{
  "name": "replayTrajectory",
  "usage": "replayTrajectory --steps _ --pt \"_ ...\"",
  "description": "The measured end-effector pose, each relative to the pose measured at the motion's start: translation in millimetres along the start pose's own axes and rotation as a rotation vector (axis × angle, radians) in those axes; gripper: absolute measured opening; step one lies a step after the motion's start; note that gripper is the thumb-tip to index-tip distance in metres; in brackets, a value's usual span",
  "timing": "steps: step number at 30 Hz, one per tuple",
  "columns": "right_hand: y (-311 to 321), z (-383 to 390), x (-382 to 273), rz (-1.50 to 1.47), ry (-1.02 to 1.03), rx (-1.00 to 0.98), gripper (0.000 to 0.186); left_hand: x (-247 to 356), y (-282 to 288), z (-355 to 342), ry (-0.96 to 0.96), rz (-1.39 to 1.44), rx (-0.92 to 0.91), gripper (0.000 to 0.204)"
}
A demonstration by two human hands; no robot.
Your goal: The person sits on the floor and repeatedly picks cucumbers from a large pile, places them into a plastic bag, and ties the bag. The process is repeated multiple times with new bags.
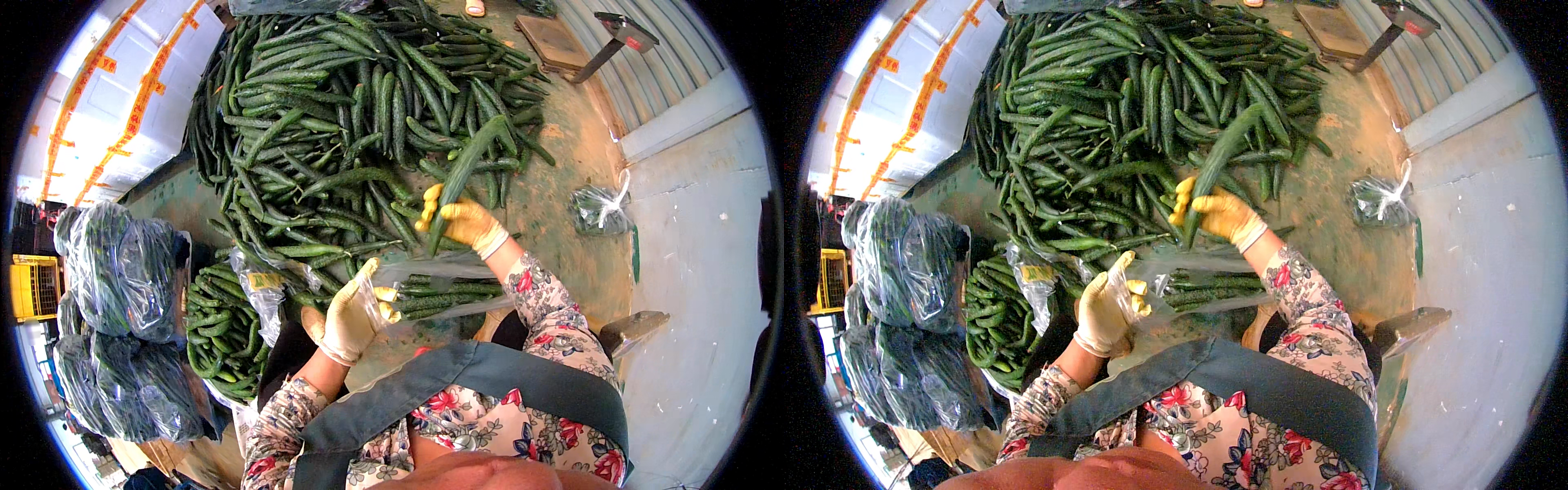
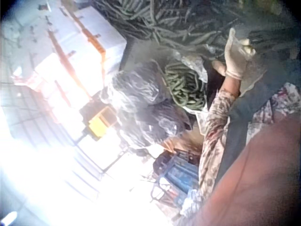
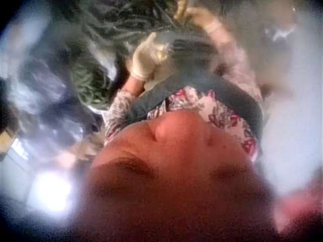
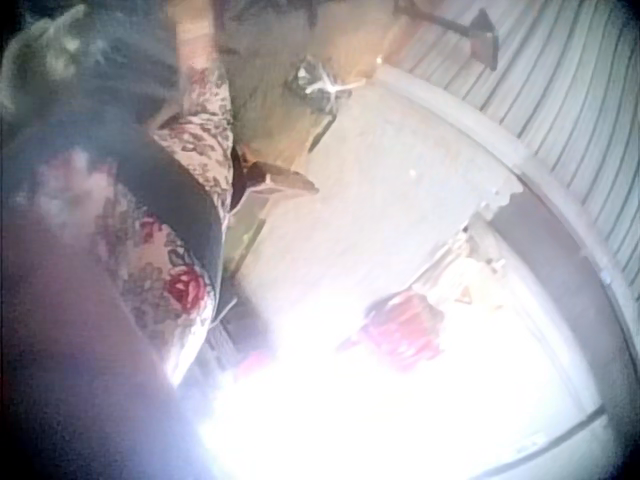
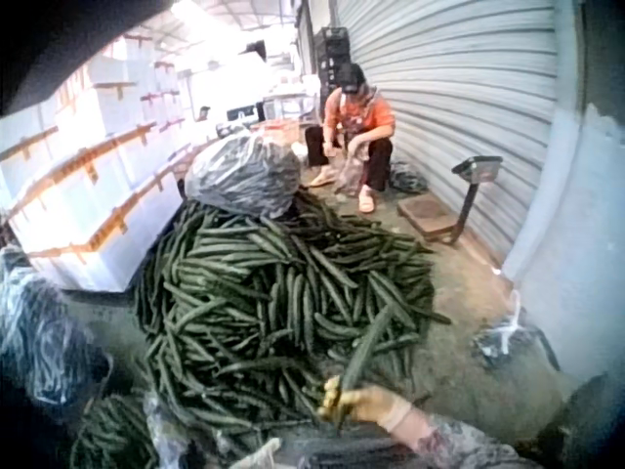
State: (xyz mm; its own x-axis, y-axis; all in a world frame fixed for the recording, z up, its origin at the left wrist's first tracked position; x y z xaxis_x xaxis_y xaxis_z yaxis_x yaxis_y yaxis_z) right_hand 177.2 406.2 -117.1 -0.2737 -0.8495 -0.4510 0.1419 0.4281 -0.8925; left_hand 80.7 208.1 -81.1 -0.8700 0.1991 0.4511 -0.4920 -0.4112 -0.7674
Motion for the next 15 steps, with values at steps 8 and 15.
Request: replayTrajectory --steps 8,15 --pt "12.0 48.4 147.3 0.979 -0.706 -0.134 0.062 19.7 -0.1 -1.3 -0.091 -0.031 -0.049 0.064" --pt "126.4 145.9 180.1 1.981 -1.528 -0.426 0.054 4.4 -4.8 0.3 -0.065 -0.096 -0.063 0.079"
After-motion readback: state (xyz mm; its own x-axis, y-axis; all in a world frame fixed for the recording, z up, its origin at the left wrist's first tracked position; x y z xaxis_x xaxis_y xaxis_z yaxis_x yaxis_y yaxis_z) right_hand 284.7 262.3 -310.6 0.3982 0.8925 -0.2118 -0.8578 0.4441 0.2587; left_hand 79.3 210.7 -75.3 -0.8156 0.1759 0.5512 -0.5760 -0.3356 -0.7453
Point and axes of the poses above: each hand's wrist, its own z-axis away from the middle knuckle, its own y-axis out of the back of the hand, x = y × z, the point moved 9 cm from there along -z, towards the middle knuckle, and after that the axes turned 7 degrees about -y, right-handed, at the moved point
